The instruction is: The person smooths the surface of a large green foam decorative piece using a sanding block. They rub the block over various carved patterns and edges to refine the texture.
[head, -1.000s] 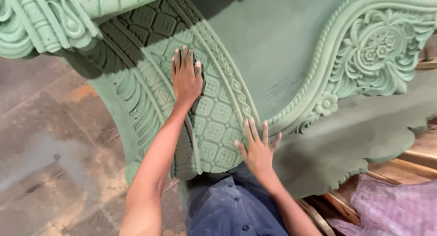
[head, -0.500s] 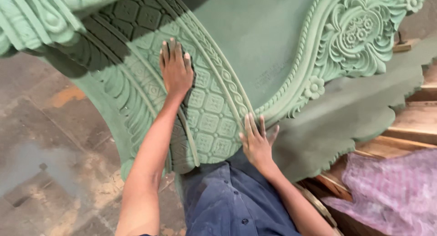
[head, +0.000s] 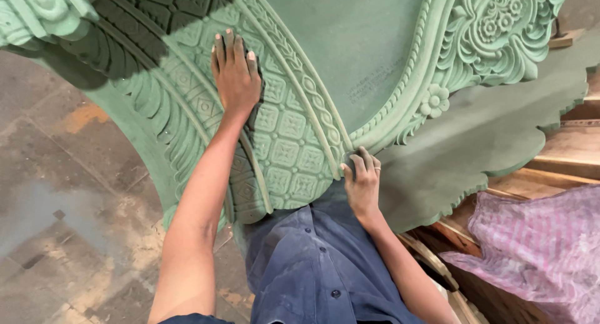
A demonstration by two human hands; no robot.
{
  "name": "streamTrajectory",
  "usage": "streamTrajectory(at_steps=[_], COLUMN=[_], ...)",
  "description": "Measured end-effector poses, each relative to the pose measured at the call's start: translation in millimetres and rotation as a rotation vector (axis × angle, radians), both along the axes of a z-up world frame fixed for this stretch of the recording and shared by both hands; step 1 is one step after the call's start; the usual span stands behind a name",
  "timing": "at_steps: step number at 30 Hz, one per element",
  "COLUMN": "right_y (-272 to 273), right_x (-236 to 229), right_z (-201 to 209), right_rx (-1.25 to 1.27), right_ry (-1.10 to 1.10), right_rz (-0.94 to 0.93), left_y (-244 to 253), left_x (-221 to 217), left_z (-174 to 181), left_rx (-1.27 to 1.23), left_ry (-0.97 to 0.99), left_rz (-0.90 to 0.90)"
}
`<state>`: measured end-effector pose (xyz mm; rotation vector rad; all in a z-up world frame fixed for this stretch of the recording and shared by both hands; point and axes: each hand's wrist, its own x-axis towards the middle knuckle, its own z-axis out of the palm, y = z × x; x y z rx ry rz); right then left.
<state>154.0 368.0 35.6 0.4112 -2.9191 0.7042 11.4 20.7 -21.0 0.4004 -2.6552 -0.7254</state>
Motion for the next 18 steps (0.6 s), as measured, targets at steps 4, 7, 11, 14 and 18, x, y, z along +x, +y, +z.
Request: streamTrajectory(at_steps=[4,7,11,14,18], right_y=[1,-2,-3,-7,-4], right_x=[-5,-12,-14,-21,-23], right_z=[0,2,10,16,24], right_rx=[-0.032,-0.070,-0.033,0.061,0.145], right_ry=[0.025,0.093,0.090,0.052,0.069], right_rz=[0.006,0.023,0.065,0.032,0.026], left_y=[5,1,2,0,2], left_x=[0,-1,1,-2,0], left_z=[-3,-4,-8,-9,-13], left_rx=[0.025,0.006,-0.011,-0.038,-0.033], left_ry=[-0.017,-0.009,-0.008,-0.007,-0.031], left_rz=[0.001,0.003,-0.006,-0.005,0.000])
